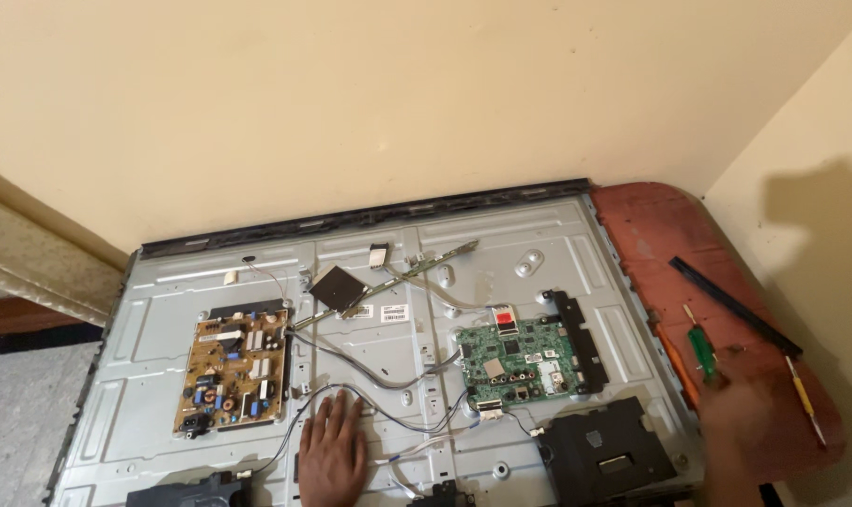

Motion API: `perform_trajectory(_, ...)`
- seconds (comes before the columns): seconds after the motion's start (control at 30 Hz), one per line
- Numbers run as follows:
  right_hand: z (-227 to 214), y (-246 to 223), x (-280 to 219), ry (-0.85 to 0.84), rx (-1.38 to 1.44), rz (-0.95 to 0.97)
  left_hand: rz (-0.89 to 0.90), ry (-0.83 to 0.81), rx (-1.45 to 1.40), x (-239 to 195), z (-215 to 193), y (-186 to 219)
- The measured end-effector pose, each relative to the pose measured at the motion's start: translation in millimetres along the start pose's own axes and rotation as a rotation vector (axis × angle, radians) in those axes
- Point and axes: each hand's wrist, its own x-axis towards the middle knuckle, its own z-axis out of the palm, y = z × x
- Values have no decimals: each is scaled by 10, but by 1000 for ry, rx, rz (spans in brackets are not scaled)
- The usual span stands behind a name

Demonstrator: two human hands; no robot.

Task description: The person uses a green-handled screwdriver to tighten screws on a green circuit board mounted inside the back panel of a disassembled flat-screen TV. The person holds the panel with the left hand while turning the screwdriver with the right hand.

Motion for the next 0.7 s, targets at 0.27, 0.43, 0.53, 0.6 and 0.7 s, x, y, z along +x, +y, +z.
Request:
perform_trajectory(0.27,-215,230,-17,-142,-4,-8,14,11,-47,-4,-157,70)
perform_trajectory(0.43,-141,240,-45,-181,51,-2,-11,-60,-28,-3,-209,87)
perform_trajectory(0.53,-34,295,112,-176,-118,-33,-8,-56,-34,24,-214,114)
perform_trajectory(0.6,-1,333,174,-161,-173,-66,0,-17,-54,2,-223,112)
perform_trajectory(0.7,-123,280,217,-132,-89,-60,-9,-34,-60,-5,-226,108)
